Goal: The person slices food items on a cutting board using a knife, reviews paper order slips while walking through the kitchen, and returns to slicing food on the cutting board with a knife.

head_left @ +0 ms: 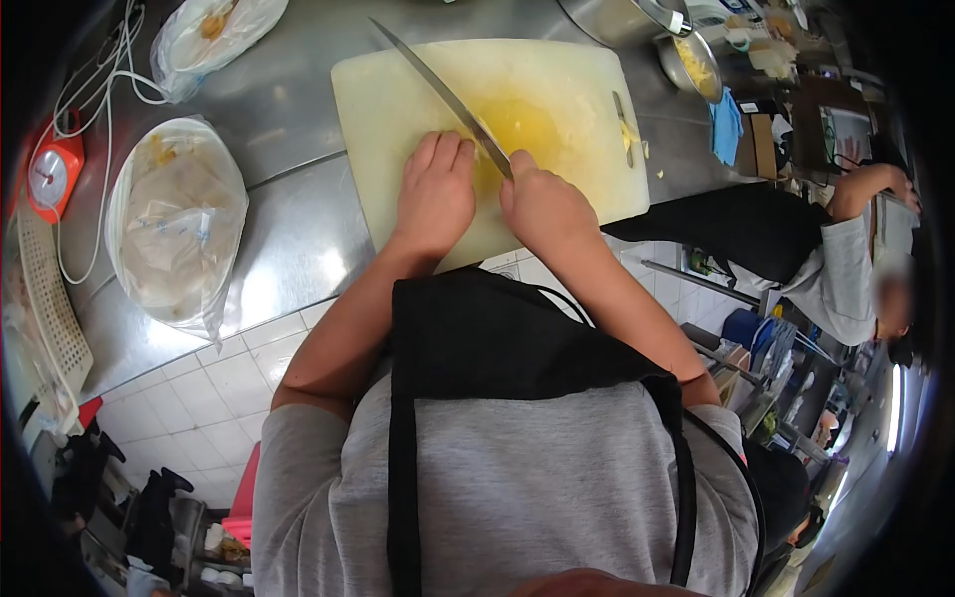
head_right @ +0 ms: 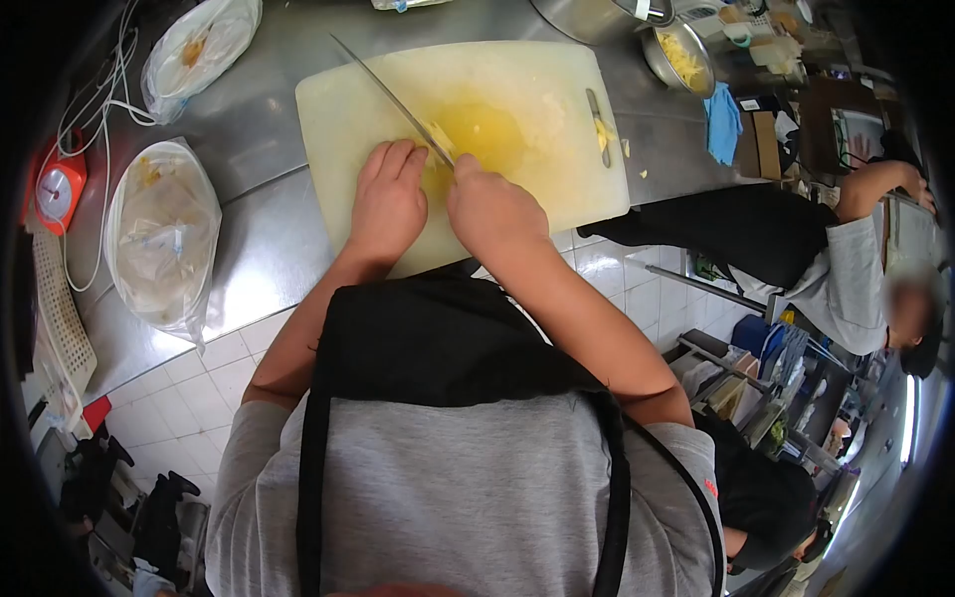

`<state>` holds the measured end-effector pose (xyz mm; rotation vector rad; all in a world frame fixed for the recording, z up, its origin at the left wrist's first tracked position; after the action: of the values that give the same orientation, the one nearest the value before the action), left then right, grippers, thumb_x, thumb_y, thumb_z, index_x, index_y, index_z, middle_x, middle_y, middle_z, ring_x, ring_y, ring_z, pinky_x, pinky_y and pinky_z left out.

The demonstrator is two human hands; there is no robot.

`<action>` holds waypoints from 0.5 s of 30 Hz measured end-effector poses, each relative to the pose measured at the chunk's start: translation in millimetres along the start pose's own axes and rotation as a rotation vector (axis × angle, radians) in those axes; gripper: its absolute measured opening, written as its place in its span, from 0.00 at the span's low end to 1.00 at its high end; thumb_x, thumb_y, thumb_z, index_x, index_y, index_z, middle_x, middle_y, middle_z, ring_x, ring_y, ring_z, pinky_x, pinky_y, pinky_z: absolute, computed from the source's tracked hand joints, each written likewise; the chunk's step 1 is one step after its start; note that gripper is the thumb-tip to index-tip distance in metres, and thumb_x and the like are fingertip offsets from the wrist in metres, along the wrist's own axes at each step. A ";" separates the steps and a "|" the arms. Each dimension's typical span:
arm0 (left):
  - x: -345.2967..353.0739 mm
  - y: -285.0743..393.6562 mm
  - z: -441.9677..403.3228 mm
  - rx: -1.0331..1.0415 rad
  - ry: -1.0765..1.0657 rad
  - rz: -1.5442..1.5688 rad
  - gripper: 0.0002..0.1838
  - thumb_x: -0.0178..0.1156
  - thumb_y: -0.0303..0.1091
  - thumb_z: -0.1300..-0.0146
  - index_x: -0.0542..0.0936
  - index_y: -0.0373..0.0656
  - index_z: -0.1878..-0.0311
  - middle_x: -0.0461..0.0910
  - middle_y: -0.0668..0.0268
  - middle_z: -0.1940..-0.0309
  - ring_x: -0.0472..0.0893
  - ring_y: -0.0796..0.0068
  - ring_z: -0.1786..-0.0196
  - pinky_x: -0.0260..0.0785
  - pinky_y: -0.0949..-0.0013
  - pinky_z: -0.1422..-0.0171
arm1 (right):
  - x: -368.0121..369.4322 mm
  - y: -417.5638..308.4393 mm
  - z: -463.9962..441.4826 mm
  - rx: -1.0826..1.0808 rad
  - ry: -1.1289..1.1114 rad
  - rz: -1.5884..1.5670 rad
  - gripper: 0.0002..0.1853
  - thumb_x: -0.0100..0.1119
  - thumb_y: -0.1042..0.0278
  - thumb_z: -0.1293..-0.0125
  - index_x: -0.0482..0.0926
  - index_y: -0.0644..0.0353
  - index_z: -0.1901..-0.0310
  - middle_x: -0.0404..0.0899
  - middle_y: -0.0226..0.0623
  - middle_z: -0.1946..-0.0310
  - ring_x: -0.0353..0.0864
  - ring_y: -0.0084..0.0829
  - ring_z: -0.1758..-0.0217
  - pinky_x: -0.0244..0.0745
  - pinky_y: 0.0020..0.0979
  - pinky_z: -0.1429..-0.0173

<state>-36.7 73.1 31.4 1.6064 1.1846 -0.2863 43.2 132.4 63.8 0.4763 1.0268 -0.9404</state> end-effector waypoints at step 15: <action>-1.6 -2.3 -0.2 0.007 0.000 0.059 0.20 0.52 0.18 0.58 0.75 0.33 0.56 0.72 0.56 0.54 0.69 0.55 0.48 0.63 0.59 0.43 | 12.8 -0.4 -12.2 -0.007 0.054 -0.030 0.10 0.44 0.64 0.37 0.69 0.62 0.63 0.78 0.54 0.72 0.79 0.51 0.67 0.74 0.46 0.61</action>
<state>-39.4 72.2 31.2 1.6450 1.1352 -0.2521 39.1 135.4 46.8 0.4834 1.0882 -0.9549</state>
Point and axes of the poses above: each hand's wrist, its own z-axis away from the middle knuckle, its own x-axis out of the palm, y = z × x, the point moved 8 cm from there along -z, towards the middle knuckle
